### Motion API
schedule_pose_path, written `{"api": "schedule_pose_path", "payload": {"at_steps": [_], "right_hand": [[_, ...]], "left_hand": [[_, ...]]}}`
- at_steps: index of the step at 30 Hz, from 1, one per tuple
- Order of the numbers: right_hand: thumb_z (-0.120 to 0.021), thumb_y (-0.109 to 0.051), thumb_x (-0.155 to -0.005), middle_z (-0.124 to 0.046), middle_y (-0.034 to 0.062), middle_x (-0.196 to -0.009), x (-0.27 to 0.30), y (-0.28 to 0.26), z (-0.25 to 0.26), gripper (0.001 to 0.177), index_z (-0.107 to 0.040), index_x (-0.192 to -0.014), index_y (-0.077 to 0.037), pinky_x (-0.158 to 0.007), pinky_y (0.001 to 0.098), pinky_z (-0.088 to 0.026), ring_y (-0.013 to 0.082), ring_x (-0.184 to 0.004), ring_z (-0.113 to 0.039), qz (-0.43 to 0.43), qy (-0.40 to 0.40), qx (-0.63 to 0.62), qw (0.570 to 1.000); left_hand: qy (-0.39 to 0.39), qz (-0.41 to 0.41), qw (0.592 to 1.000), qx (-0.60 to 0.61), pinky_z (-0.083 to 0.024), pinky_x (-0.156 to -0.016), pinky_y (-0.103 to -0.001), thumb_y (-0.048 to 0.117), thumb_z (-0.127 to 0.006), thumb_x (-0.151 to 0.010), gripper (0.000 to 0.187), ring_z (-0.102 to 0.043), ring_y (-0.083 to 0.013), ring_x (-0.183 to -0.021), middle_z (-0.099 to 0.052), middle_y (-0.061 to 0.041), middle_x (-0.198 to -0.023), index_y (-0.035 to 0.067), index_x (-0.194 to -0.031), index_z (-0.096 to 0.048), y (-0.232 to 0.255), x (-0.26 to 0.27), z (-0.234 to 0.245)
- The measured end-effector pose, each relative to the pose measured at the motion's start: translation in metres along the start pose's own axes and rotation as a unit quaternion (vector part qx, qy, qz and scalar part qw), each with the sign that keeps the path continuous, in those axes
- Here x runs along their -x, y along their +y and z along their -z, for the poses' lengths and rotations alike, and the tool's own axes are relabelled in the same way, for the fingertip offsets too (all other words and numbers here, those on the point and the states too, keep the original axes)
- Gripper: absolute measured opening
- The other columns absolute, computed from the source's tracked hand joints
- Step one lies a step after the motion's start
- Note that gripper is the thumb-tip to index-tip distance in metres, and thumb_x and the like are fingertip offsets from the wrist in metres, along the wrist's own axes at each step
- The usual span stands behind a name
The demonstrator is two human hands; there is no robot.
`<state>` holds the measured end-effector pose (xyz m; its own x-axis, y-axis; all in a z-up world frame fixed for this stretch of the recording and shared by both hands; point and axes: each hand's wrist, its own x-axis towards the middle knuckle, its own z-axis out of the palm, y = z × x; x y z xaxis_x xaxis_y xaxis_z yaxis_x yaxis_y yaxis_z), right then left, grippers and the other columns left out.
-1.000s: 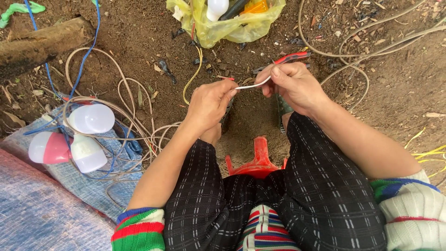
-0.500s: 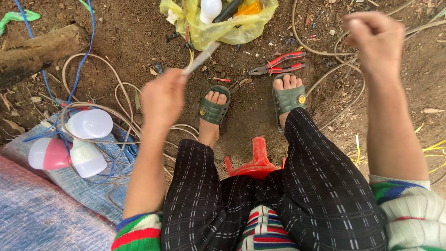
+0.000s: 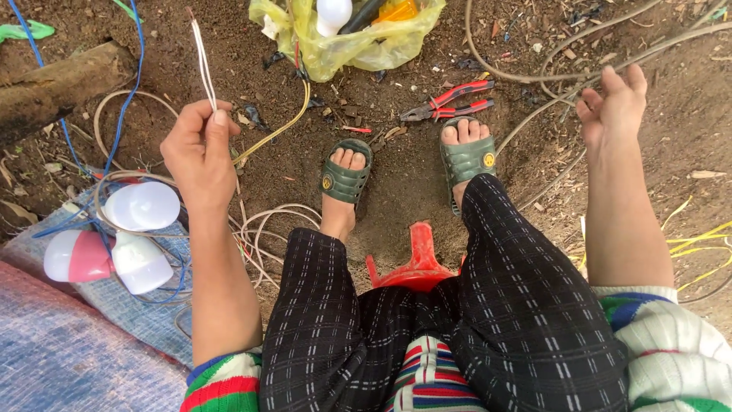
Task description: Stripping electrical wires and connecting them to a plug for light bulbs.
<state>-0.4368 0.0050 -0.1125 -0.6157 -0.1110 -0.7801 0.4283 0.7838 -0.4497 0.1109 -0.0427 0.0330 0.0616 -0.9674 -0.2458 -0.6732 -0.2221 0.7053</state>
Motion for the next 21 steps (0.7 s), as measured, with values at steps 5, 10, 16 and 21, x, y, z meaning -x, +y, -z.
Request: {"api": "schedule_pose_path", "payload": {"at_steps": [5,10,16,21], "right_hand": [[-0.062,-0.023,-0.103,-0.065,-0.0106,-0.085,0.024,-0.022,-0.023,0.034,-0.063,-0.136,-0.032,-0.065,0.0207,-0.043,0.0017,-0.065,-0.046,-0.009,-0.01,0.031,0.999],[-0.065,-0.007,-0.097,-0.066,-0.0081,-0.091,0.053,-0.022,-0.036,0.011,-0.068,-0.096,-0.018,-0.083,0.0168,-0.058,0.0015,-0.083,-0.061,0.245,-0.138,0.205,0.938],[-0.058,0.004,-0.115,-0.068,0.0091,-0.112,0.118,-0.055,-0.04,0.013,-0.055,-0.123,-0.007,-0.055,0.0226,-0.054,0.0108,-0.068,-0.061,0.354,-0.253,-0.023,0.9],[-0.048,-0.002,-0.109,-0.067,0.0029,-0.084,0.2,-0.074,-0.055,0.028,-0.061,-0.131,-0.016,-0.045,0.0227,-0.045,0.0088,-0.054,-0.052,0.359,-0.329,0.345,0.802]], "left_hand": [[0.0,-0.022,1.0,-0.003,-0.046,-0.076,-0.031,0.014,-0.057,-0.113,0.015,-0.059,-0.0128,-0.08,-0.067,-0.002,-0.085,0.007,-0.114,-0.07,0.006,-0.001,0.002],[-0.013,-0.011,0.998,0.057,-0.048,-0.079,-0.03,0.014,-0.058,-0.112,0.014,-0.06,-0.0131,-0.082,-0.066,-0.004,-0.085,0.005,-0.115,-0.069,0.006,0.0,-0.002],[-0.046,0.003,0.997,0.054,-0.042,-0.068,-0.027,0.015,-0.057,-0.111,0.017,-0.051,-0.0093,-0.071,-0.061,-0.001,-0.08,0.005,-0.114,-0.07,0.018,0.005,-0.005],[-0.085,0.013,0.99,0.108,-0.04,-0.058,-0.025,0.017,-0.056,-0.112,0.017,-0.05,-0.0089,-0.065,-0.056,0.001,-0.075,0.006,-0.113,-0.069,0.016,0.005,-0.012]]}}
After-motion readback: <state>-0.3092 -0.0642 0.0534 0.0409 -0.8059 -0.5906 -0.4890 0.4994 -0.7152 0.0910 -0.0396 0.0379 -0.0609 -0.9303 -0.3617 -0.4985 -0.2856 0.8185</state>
